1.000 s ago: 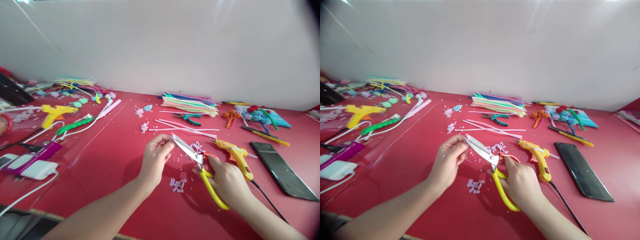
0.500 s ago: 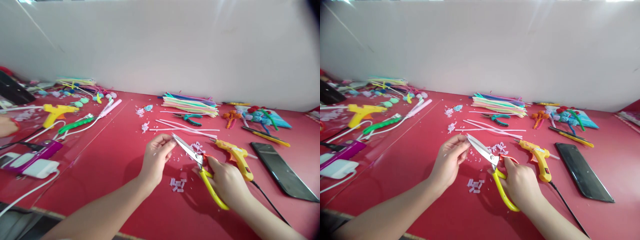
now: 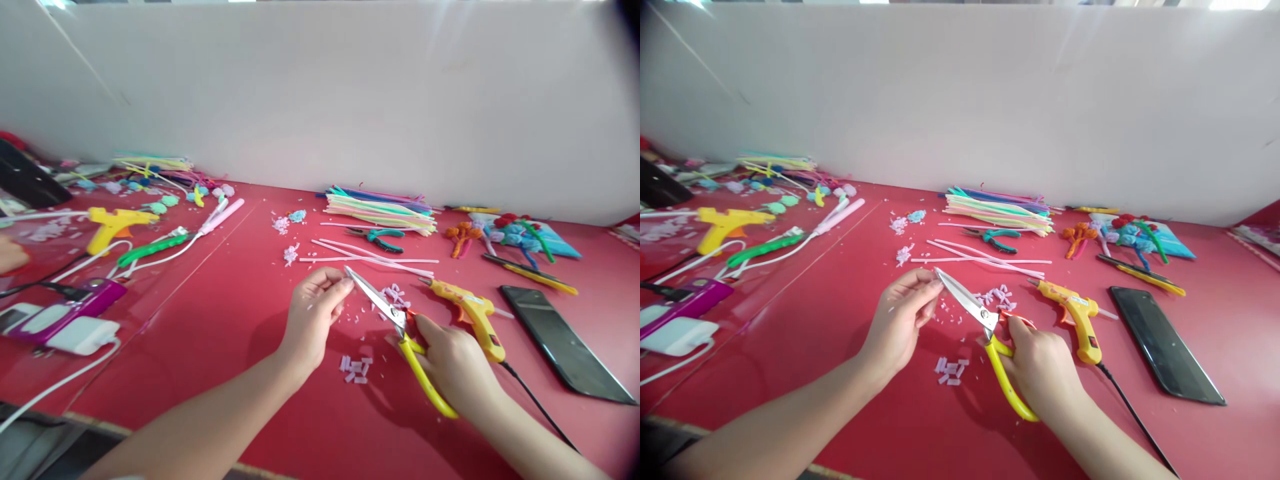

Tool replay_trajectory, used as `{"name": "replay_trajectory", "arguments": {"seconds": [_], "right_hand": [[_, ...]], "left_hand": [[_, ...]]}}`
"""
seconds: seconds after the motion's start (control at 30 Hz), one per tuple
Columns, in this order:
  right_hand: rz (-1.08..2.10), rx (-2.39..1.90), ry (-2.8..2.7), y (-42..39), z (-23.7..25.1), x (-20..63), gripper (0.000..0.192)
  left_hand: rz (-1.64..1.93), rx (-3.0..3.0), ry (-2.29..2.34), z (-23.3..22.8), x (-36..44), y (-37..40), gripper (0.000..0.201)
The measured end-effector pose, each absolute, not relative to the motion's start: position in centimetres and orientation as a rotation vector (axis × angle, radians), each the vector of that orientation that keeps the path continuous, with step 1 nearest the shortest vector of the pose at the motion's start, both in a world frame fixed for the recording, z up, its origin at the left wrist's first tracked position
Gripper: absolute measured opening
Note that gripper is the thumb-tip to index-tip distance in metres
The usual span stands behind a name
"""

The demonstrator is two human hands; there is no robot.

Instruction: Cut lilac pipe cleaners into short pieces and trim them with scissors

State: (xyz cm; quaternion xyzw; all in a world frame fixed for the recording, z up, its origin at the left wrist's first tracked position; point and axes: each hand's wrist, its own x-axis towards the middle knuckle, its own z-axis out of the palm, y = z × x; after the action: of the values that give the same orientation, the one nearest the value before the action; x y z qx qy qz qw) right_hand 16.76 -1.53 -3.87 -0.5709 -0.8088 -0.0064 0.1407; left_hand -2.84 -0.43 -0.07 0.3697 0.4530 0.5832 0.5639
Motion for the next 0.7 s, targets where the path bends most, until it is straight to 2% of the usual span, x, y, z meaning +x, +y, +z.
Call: {"name": "replay_trajectory", "arguments": {"seconds": [0.37,0.47,0.7], "right_hand": [[1.198,-1.572,-1.67,-1.6,-1.7,16.0,0.024],[1.303,-1.532,-1.612,-1.7,-1.4,16.0,0.024],[1.238,-1.528,-1.699,-1.6,-1.4,15.8,0.014]], "left_hand": [[0.795,1.328,1.007,-1.2,-1.7,-0.8,0.018],[0.707,1.397,0.992,-1.2,-1.5,-1.0,0.018],[0.692,1.523,1.064,-1.0,-1.1,-1.4,0.016]]}}
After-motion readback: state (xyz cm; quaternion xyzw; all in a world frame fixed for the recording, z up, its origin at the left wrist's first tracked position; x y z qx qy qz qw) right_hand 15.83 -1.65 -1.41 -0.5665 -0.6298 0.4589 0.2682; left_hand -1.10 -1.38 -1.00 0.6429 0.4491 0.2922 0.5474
